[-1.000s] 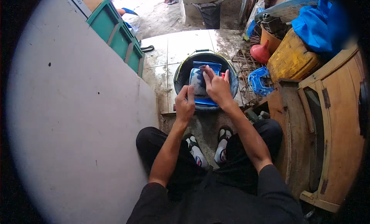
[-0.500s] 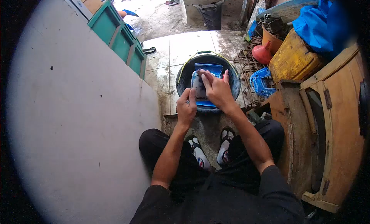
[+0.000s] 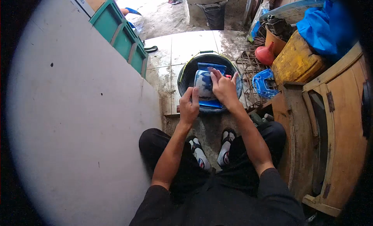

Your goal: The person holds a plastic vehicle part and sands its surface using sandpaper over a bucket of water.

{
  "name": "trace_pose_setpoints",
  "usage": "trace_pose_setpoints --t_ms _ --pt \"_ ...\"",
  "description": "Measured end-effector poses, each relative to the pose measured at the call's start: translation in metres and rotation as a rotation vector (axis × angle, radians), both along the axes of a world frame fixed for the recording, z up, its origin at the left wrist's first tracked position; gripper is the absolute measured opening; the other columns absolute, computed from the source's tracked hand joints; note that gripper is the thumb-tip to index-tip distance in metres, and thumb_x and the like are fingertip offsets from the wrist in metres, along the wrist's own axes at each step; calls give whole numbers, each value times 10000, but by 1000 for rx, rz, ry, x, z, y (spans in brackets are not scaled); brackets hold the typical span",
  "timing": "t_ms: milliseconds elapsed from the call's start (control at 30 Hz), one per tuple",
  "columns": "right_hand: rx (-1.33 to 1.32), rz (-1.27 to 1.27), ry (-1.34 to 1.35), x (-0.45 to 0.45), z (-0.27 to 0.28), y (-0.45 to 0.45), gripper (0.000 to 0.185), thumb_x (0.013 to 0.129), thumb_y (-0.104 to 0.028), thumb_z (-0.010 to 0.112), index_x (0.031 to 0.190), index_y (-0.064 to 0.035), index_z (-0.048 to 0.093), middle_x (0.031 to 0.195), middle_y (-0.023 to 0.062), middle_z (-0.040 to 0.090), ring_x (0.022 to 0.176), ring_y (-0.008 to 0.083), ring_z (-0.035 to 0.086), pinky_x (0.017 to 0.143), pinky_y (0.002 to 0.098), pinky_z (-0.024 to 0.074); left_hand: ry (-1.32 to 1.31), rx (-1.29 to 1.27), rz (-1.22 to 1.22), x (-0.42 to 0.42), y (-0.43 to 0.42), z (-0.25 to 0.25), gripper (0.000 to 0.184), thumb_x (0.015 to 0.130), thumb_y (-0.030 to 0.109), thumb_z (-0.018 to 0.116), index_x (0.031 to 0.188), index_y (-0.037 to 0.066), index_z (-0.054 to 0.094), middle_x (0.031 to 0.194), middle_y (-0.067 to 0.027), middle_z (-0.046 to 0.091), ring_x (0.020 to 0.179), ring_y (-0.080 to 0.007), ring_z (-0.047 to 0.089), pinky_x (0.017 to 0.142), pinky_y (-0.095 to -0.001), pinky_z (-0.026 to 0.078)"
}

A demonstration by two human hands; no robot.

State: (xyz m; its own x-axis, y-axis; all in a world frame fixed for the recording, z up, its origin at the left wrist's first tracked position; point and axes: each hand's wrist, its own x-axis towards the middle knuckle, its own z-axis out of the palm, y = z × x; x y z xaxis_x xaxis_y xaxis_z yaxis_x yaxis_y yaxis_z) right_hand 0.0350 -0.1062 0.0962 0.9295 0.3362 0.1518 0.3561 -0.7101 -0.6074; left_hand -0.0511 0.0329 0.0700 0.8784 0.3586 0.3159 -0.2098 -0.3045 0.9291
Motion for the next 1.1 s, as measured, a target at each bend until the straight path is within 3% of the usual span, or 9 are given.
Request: trace_pose_setpoints --t_ms 267,333,500,633,800,867,900,1000,1100 --pt "68 117 4 -8 11 -4 430 1074 -349 354 1388 -170 586 1381 114 613 1243 362 592 1156 724 -14 53 -12 -2 -1 2 -1 324 1071 246 517 876 -5 582 662 -69 508 632 -119 454 576 -327 401" --pt "-45 -65 11 -1 6 -1 427 1070 -351 373 1387 -163 589 1350 119 636 1219 367 607 1163 715 -5 41 -8 0 -1 0 2 325 1071 245 517 874 -6 582 662 -69 511 632 -117 453 576 -326 401" --pt "178 135 -67 -11 6 0 411 1062 -361 393 1360 -158 591 1205 132 709 1188 365 625 1178 696 35 26 -11 -3 -2 5 -7 328 1070 247 518 875 -8 583 660 -63 517 631 -109 453 573 -320 399" --pt "8 -34 -39 -7 10 2 400 1061 -348 394 1343 -153 600 1264 123 683 1179 355 633 1171 703 59 54 -74 -13 0 -1 -4 323 1070 247 519 879 -7 583 662 -58 507 633 -109 443 570 -317 392" --pt "112 45 -77 -4 -7 1 393 1063 -341 396 1322 -153 623 1296 117 666 1173 351 635 1178 688 71 23 15 30 -3 3 -4 321 1071 246 515 879 -3 580 663 -53 500 636 -111 439 570 -321 389" --pt "157 77 -249 -8 -10 2 395 1064 -339 392 1313 -155 637 1163 154 715 1106 372 663 1180 682 76 14 -27 10 0 0 -2 328 1073 251 512 870 -2 567 659 -58 489 632 -115 434 571 -324 388" --pt "97 9 -23 -10 9 0 391 1060 -338 400 1308 -162 647 983 190 741 1025 405 686 1180 684 66 15 -34 7 1 -1 -2 328 1073 251 512 870 -2 567 659 -58 489 632 -115 434 571 -324 388" --pt "-30 -170 -91 6 -6 2 383 1054 -336 419 1312 -170 648 874 206 738 981 423 695 1185 674 74 46 2 -1 1 -1 0 330 1074 255 509 875 -2 566 664 -64 495 635 -120 441 571 -329 390" --pt "150 -34 -152 7 -12 5 401 1055 -363 403 1306 -176 653 909 207 738 995 417 693 1190 664 92 31 8 22 -5 1 2 332 1076 260 510 882 -3 572 665 -62 508 642 -112 450 574 -330 397"
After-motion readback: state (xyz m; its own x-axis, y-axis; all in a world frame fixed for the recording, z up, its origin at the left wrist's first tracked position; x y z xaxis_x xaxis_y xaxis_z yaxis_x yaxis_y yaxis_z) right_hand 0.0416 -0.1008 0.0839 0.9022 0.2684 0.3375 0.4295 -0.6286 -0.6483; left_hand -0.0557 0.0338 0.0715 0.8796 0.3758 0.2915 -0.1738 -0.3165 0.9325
